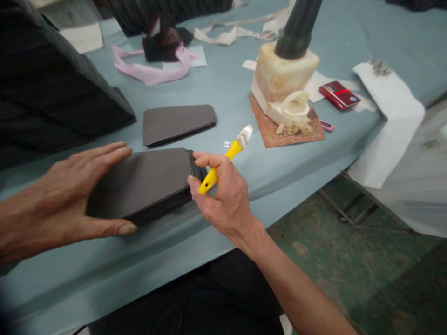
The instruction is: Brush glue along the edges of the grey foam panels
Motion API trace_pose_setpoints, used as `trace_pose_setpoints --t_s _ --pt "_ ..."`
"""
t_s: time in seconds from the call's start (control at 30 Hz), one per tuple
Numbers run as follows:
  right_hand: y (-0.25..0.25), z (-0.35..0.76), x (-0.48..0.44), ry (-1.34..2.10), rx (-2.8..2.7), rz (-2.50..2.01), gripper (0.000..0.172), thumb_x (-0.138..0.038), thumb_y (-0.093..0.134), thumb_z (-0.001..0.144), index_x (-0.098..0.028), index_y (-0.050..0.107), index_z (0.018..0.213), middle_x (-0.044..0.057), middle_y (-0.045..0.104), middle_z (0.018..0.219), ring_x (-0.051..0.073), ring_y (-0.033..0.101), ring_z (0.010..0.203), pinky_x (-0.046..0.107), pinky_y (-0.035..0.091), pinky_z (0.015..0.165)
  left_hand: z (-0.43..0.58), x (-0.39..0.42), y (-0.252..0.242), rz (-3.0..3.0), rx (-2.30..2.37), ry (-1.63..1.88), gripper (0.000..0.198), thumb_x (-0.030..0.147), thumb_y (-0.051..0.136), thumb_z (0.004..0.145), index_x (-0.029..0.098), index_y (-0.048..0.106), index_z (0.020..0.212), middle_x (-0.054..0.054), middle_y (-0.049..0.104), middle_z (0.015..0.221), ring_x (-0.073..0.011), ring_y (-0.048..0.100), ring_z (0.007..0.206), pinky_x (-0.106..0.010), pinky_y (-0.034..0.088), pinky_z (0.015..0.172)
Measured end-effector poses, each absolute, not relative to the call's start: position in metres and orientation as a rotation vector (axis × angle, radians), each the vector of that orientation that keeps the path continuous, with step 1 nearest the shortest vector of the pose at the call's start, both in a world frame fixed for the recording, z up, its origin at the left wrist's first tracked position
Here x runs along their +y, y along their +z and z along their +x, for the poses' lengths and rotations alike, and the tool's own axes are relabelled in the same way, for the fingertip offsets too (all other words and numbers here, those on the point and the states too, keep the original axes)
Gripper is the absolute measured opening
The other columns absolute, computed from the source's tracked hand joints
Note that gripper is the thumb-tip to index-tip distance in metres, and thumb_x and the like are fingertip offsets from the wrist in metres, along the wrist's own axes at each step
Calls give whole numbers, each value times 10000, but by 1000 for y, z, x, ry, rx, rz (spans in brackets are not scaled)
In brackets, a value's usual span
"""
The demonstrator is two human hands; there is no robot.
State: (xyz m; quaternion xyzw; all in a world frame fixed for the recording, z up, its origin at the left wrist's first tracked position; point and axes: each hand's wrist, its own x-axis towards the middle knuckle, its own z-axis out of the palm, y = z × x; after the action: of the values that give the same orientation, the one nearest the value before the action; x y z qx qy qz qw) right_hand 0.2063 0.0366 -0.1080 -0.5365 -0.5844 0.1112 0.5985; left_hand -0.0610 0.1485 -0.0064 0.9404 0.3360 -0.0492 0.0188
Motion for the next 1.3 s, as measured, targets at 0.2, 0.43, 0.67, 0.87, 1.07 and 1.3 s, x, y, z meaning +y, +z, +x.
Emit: trace_pose_setpoints --t_s 0.2,0.43,0.67,0.87,1.07,1.3 --pt "-108 205 37 255 -1391 -1245 281 -198 681 999 -263 558 1243 105 795 1324 228 776 1256 472 628 1105 -60 151 -9 2825 1083 -160 1220 998 483 782 167 360 1668 -202 508 1666 -426 508 1517 -608 438 1256" --pt "-111 204 38 229 -1398 -1244 287 -171 656 1005 -264 555 1257 94 796 1328 225 779 1246 459 637 1095 -65 156 -18 2797 1105 -29 1233 1053 457 737 211 413 1638 -176 545 1620 -449 550 1466 -647 476 1205" --pt "-112 203 39 229 -1393 -1229 287 -145 625 999 -265 554 1249 100 790 1332 220 771 1262 448 626 1111 -66 156 -19 2793 1050 44 1169 1031 485 764 251 416 1632 -138 551 1607 -445 565 1443 -646 486 1191" --pt "-114 206 41 292 -1374 -1201 303 -157 638 990 -268 555 1259 95 776 1330 211 762 1267 429 611 1138 -70 153 -24 2800 1040 114 1129 1030 454 787 281 425 1631 -104 534 1629 -417 549 1467 -615 474 1220" --pt "-110 209 43 383 -1321 -1225 340 -215 690 960 -280 560 1267 71 769 1300 213 747 1263 437 608 1157 -71 153 -25 2734 1080 77 1096 993 487 815 279 417 1643 -87 505 1661 -409 505 1511 -611 439 1268" --pt "-97 213 45 448 -1313 -1266 355 -243 734 939 -297 555 1240 28 769 1266 208 755 1201 437 628 1138 -69 150 -23 2695 1120 40 1070 981 496 833 290 425 1647 -80 451 1711 -420 475 1550 -631 444 1271"
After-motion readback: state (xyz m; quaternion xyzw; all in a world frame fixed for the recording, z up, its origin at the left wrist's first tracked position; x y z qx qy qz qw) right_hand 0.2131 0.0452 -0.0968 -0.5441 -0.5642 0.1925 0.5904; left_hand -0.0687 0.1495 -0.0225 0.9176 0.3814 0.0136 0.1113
